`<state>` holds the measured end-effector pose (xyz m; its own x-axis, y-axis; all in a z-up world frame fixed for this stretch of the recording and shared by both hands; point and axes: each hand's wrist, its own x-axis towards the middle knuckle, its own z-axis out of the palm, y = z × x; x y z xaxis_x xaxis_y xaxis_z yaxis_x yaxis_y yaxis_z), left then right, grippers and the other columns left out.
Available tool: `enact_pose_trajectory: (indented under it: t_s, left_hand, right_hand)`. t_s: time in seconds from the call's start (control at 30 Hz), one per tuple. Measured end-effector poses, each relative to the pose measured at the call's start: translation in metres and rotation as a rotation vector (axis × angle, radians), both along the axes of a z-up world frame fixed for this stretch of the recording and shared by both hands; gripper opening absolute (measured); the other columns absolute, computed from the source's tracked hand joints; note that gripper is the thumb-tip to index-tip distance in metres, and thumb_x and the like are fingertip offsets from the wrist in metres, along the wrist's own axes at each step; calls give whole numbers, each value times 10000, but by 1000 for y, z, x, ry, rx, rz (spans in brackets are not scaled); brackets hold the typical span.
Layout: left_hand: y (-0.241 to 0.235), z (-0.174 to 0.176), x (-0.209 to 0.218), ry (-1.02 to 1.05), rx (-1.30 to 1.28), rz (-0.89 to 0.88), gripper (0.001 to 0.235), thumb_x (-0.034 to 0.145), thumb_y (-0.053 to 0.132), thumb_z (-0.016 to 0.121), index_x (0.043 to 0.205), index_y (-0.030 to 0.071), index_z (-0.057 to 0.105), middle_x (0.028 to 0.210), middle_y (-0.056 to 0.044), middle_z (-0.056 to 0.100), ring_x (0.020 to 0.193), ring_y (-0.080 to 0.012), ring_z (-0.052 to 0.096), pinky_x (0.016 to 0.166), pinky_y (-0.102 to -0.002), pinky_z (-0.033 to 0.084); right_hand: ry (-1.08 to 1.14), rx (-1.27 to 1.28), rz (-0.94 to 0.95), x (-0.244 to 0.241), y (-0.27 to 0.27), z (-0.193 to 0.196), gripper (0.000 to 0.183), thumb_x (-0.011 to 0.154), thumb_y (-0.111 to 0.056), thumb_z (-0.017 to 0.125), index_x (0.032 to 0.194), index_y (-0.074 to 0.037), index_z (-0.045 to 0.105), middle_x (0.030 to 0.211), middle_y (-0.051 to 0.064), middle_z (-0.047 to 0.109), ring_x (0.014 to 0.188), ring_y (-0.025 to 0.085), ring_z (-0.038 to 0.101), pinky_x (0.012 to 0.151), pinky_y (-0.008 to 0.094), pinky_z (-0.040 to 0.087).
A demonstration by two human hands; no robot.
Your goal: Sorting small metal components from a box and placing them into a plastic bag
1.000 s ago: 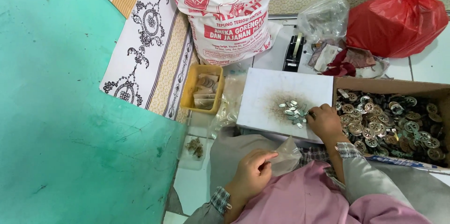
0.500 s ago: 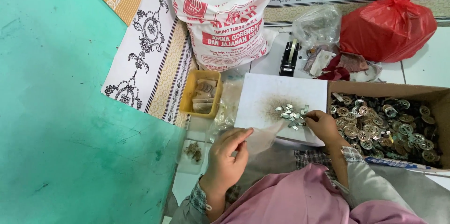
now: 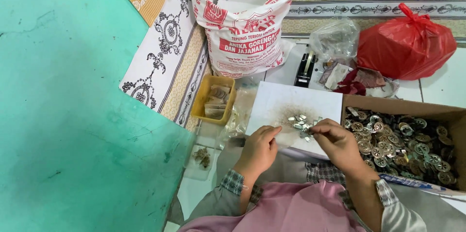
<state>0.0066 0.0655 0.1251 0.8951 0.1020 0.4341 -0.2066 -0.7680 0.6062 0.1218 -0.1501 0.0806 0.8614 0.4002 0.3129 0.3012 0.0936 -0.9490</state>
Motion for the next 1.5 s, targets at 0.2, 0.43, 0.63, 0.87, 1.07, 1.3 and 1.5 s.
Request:
enact_pose_trajectory:
  t_s: [0.2, 0.43, 0.63, 0.87, 1.07, 1.3, 1.5]
  left_hand:
    - [-19, 26, -2, 121, 5, -9, 328, 898, -32, 620, 1214, -16, 707, 1062, -166, 699, 910, -337, 746, 694, -389, 654]
    - [-7, 23, -9, 171, -171, -4, 364, 912, -40, 595, 1266, -39, 684, 1131, -227, 688, 975, -414, 726, 719, -422, 657]
    - [6, 53, -26, -125, -272, 14, 386, 874, -98, 612, 1245, -32, 694, 1041, -209, 702, 851, -368, 744, 605, -362, 649]
    - [11, 21, -40, -77, -311, 57, 398, 841, -107, 631, 1217, -18, 725, 1018, -199, 712, 848, -341, 744, 594, -348, 642]
    - [11, 13, -50, -18, -355, 54, 396, 859, -112, 620, 1231, -18, 719, 1031, -202, 708, 903, -351, 742, 643, -358, 647]
    - [14, -2, -46, -22, -326, 35, 411, 845, -108, 641, 1236, -6, 719, 1038, -192, 696, 944, -361, 735, 664, -364, 655]
    - [6, -2, -48, -17, -337, 42, 401, 836, -107, 647, 1213, 0, 732, 1017, -171, 703, 924, -360, 736, 647, -353, 653]
  right_hand:
    - [-840, -431, 88, -25, 24, 87, 163, 801, 46, 708, 838, -96, 776, 825, 79, 717, 797, 279, 687, 733, 382, 562]
    - [-720, -301, -47, 1, 20, 44, 205, 803, 12, 786, 951, -128, 806, 939, 31, 730, 828, 218, 676, 766, 336, 553]
    - [-330, -460, -282, 50, -16, -73, 158, 873, -41, 786, 1012, -112, 808, 859, 70, 720, 760, 223, 679, 683, 324, 589]
    - [-306, -1013, -108, 45, 4, -123, 191, 900, -160, 716, 1071, -136, 797, 922, 94, 704, 907, 290, 707, 767, 402, 618]
    - [-340, -1288, -3, 46, 11, -116, 306, 887, -322, 713, 1171, -212, 746, 1006, 34, 639, 1084, 272, 658, 888, 401, 624]
    - [-436, -1200, -132, 33, 9, -119, 207, 865, -317, 759, 1028, -194, 793, 936, 25, 632, 997, 228, 663, 834, 338, 620]
    - [-358, -1214, -158, 42, 6, -149, 224, 824, -365, 767, 1000, -227, 788, 944, 0, 655, 1026, 237, 670, 864, 379, 614]
